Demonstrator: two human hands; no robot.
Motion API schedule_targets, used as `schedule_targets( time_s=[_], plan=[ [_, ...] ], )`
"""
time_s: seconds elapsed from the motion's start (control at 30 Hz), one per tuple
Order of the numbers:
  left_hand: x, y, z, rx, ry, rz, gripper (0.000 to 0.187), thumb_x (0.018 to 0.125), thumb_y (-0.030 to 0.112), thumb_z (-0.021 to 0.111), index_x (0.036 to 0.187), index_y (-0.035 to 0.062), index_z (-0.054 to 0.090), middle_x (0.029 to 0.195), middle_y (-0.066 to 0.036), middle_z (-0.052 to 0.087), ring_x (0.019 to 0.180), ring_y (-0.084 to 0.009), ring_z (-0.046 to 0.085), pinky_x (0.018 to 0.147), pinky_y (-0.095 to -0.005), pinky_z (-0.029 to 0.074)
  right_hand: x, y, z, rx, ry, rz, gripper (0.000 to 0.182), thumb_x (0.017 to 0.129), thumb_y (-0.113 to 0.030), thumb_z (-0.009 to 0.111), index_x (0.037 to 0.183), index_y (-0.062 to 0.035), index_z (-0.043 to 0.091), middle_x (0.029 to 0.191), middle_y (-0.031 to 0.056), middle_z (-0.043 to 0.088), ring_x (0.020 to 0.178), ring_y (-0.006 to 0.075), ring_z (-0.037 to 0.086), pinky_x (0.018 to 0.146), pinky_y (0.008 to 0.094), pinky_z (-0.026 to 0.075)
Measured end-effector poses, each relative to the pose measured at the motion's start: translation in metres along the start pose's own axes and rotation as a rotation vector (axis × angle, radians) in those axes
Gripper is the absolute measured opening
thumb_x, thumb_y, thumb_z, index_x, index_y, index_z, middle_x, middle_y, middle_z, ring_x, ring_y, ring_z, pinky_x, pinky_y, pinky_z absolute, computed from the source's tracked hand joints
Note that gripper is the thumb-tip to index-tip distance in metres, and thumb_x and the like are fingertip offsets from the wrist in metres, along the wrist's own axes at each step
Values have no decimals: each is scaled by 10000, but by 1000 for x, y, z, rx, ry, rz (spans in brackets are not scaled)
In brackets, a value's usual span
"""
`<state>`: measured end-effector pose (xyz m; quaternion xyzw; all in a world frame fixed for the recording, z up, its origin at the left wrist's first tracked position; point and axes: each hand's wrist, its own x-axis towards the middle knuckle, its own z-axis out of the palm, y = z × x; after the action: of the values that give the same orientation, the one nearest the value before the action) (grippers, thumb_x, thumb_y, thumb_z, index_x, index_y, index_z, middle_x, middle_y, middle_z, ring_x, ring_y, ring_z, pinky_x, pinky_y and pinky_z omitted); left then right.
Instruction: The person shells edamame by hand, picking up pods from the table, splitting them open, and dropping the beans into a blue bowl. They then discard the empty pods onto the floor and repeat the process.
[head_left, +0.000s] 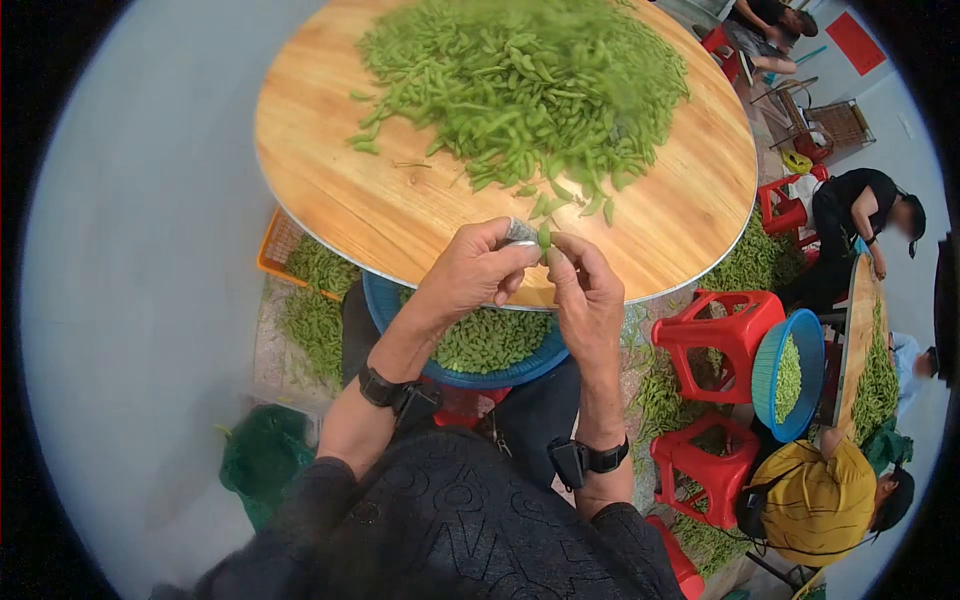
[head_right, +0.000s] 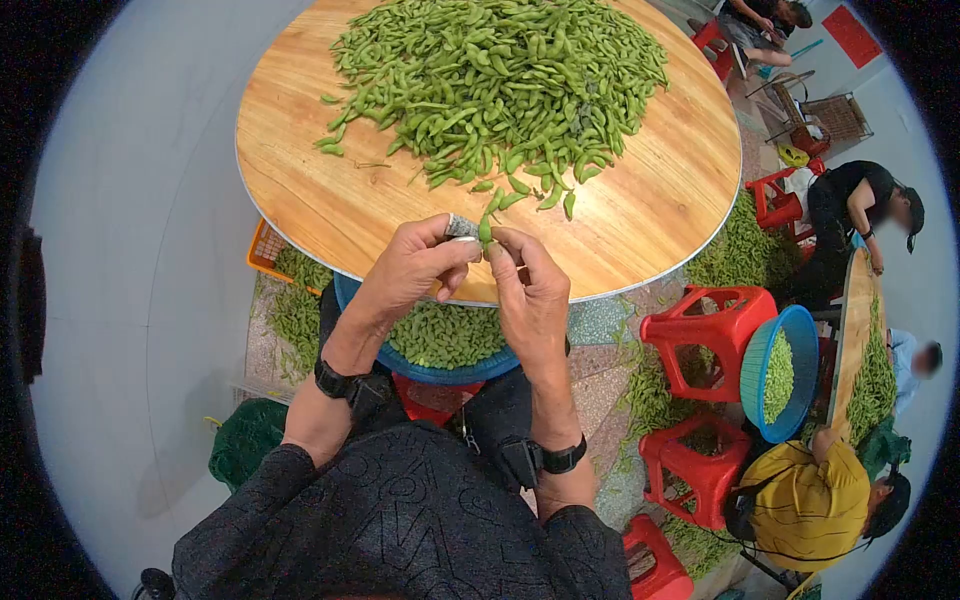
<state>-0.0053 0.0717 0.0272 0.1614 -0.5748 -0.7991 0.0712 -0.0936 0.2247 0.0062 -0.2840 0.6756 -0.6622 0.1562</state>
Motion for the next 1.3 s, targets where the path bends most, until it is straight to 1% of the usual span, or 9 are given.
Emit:
schedule_targets(
  time_s=[0.27,0.43,0.57,0.63,0.93,1.07,1.17,1.23,1.3],
  plan=[
    [-2,-3,1,102,-42,8,174,988,160,639,919,5,604,654,-8,554,552,-72,533,487,-254,415,-7,-9,1,-59,55,-24,222,1017,-131,665,1182,14,697,957,82,726,829,131,658,732,286,529],
    [-7,-17,13,740,170,440,162,936,101,612,950,-47,547,816,-217,571,790,-393,621,663,-467,467,-3,-9,7,-197,102,-57,216,1012,-169,668,1069,34,717,810,107,646,732,178,633,670,304,502],
    [-7,-23,16,864,210,508,163,949,93,621,922,-43,535,807,-205,542,739,-372,568,661,-457,448,-1,1,7,-153,64,2,230,1023,-182,653,989,36,718,759,92,606,677,173,585,618,327,460],
    [-8,-21,13,842,154,443,161,940,91,594,889,-39,514,864,-246,554,819,-472,578,705,-526,462,0,4,8,-132,76,-20,256,1030,-199,646,934,31,706,719,80,559,643,167,548,592,336,427],
    [-2,-31,7,917,154,513,159,955,95,623,923,-35,537,831,-210,536,766,-412,561,679,-476,448,6,2,5,-412,-40,-115,270,1035,-175,605,859,27,631,752,178,569,674,335,577,628,449,445],
    [-1,-33,8,975,186,494,142,947,91,607,947,-40,550,869,-230,538,799,-440,557,691,-479,454,11,8,0,-478,-85,-175,221,1029,-159,605,910,23,646,764,172,584,688,329,611,631,443,460],
    [6,-31,-1,942,194,639,140,962,108,613,949,-26,576,793,-171,584,683,-342,602,597,-411,468,15,16,-6,-234,-161,-76,223,1046,-155,590,947,29,666,765,134,607,672,259,640,611,379,488],
    [5,-19,-9,322,23,-33,134,978,136,633,947,7,609,705,-68,607,540,-176,584,490,-301,443,18,20,-10,4,-255,-14,231,1066,-149,567,991,37,683,775,87,622,671,174,655,605,310,512],
    [4,-14,-10,234,5,-69,136,985,150,641,947,21,618,680,-28,598,510,-117,553,466,-261,421,20,21,-14,19,-294,2,239,1073,-152,558,1009,42,682,780,75,620,677,154,654,610,295,519]
  ],
)
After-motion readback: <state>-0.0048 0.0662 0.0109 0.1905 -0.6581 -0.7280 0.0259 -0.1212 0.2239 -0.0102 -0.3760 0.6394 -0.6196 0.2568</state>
